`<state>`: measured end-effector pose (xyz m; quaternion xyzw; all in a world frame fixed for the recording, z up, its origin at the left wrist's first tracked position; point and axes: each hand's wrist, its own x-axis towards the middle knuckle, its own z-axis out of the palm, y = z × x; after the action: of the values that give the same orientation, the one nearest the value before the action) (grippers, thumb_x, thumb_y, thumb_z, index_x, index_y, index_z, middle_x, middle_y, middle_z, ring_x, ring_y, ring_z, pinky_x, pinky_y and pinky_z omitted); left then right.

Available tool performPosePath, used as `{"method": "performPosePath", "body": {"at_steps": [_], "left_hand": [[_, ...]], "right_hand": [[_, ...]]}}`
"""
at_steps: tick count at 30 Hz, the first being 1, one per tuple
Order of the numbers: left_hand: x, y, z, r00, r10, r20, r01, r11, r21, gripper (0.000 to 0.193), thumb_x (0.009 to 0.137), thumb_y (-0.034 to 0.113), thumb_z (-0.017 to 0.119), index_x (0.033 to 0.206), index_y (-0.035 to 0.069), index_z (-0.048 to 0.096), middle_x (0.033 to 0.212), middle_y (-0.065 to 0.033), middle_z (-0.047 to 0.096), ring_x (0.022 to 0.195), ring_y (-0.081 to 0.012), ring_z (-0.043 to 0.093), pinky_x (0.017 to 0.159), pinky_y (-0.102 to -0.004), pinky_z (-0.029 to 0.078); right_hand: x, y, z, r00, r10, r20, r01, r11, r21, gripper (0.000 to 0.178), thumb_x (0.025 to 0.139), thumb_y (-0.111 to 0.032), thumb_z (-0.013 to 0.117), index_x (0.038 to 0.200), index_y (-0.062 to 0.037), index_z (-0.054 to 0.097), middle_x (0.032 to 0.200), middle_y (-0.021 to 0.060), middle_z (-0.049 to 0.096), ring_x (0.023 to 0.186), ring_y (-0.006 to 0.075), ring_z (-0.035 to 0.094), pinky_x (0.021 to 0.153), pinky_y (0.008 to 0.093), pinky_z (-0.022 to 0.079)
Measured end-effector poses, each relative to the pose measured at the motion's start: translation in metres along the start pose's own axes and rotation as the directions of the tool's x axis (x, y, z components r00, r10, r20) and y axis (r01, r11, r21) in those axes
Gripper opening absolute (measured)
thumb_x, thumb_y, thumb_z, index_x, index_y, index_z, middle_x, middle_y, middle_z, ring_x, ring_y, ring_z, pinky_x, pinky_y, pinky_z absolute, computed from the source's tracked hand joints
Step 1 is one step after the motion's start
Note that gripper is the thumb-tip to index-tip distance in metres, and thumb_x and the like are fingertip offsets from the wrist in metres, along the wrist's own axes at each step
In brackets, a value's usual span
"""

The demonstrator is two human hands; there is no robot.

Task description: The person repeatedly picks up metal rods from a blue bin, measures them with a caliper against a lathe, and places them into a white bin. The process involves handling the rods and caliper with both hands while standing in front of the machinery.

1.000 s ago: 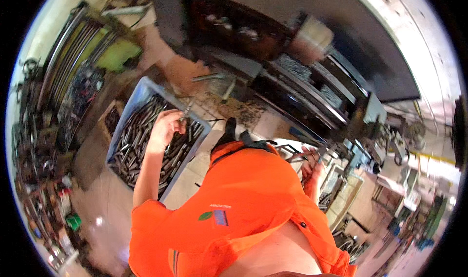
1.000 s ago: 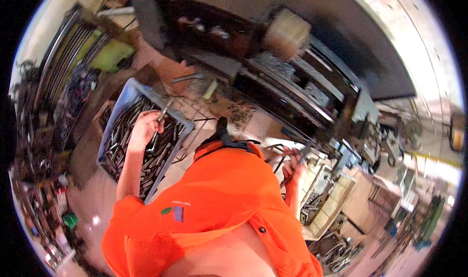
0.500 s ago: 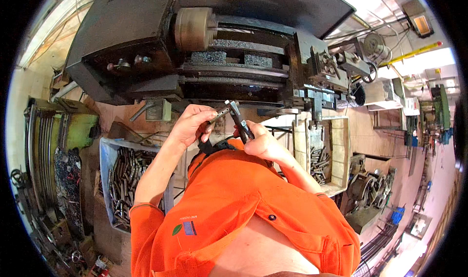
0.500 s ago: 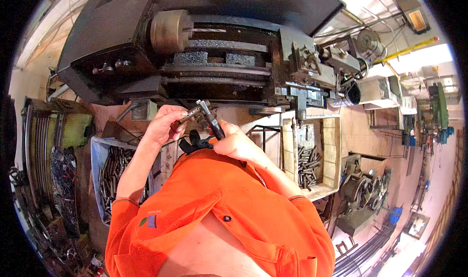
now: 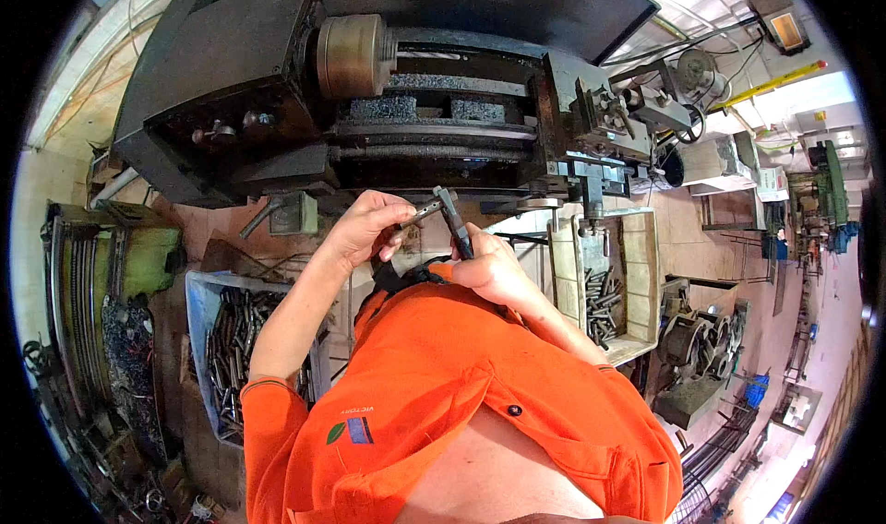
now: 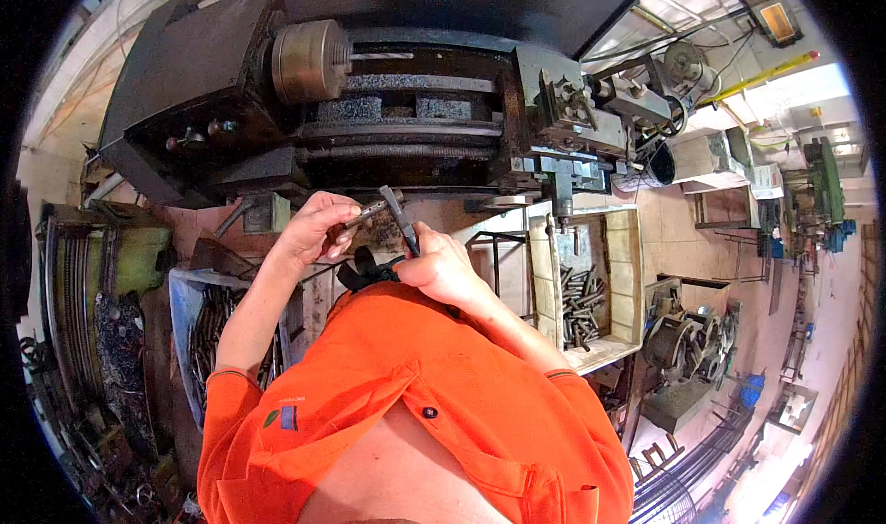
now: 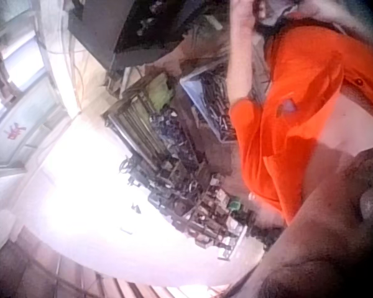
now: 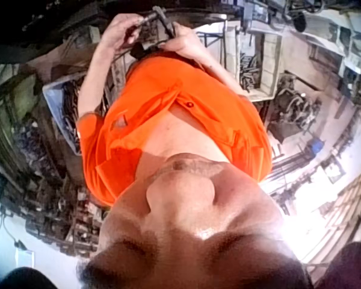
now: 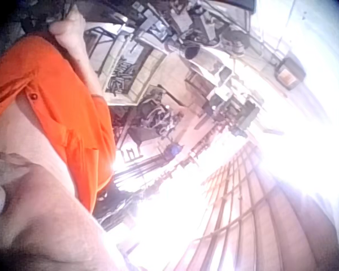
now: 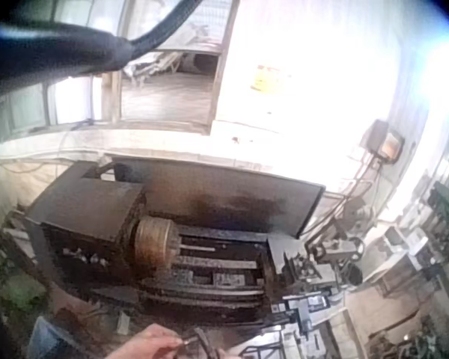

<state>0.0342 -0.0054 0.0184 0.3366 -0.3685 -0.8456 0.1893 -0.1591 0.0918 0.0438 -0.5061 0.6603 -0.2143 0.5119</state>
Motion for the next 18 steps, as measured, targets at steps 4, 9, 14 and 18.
{"method": "performPosePath", "body": {"at_steps": [4,9,14,18], "left_hand": [[0.005,-0.002,-0.006,1.000,0.002,0.019,-0.001,0.999,-0.036,0.020,0.083,0.021,0.056,0.079,0.001,0.059,0.052,-0.0045,0.051,0.036,-0.0108,0.046,0.032,-0.0223,0.035],[0.009,0.009,-0.011,0.998,0.058,-0.030,-0.059,0.998,-0.008,0.024,0.086,0.025,0.054,0.084,0.002,0.060,0.058,-0.0040,0.054,0.044,-0.0110,0.051,0.042,-0.0233,0.042],[0.010,-0.027,-0.014,0.995,0.095,0.042,-0.101,0.980,0.169,0.034,0.086,0.025,0.056,0.108,-0.001,0.054,0.079,-0.0072,0.062,0.072,-0.0158,0.062,0.065,-0.0269,0.050],[0.033,-0.051,0.003,0.953,0.183,0.242,-0.258,0.908,0.329,0.050,0.079,0.027,0.066,0.112,-0.007,0.049,0.102,-0.0149,0.058,0.096,-0.0178,0.056,0.085,-0.0287,0.044]], "right_hand": [[0.005,0.004,0.005,0.995,-0.073,-0.061,0.066,0.993,-0.102,0.022,0.063,-0.015,0.060,0.077,-0.0023,0.049,0.068,0.0048,0.050,0.064,0.0141,0.045,0.057,0.0276,0.037],[0.018,0.012,0.009,0.994,-0.033,-0.106,0.048,0.989,0.139,0.018,0.065,-0.011,0.057,0.078,-0.0025,0.048,0.070,0.0061,0.052,0.066,0.0155,0.048,0.061,0.0285,0.041],[0.052,0.034,0.002,0.963,0.034,-0.267,0.105,0.865,0.491,0.019,0.064,-0.006,0.051,0.083,-0.0036,0.048,0.068,0.0003,0.046,0.062,0.0097,0.042,0.054,0.0238,0.036],[0.077,0.019,-0.001,0.884,0.065,-0.463,0.242,0.785,0.571,0.016,0.065,-0.005,0.051,0.081,-0.0038,0.048,0.060,0.0006,0.044,0.053,0.0102,0.042,0.049,0.0251,0.035]]}}
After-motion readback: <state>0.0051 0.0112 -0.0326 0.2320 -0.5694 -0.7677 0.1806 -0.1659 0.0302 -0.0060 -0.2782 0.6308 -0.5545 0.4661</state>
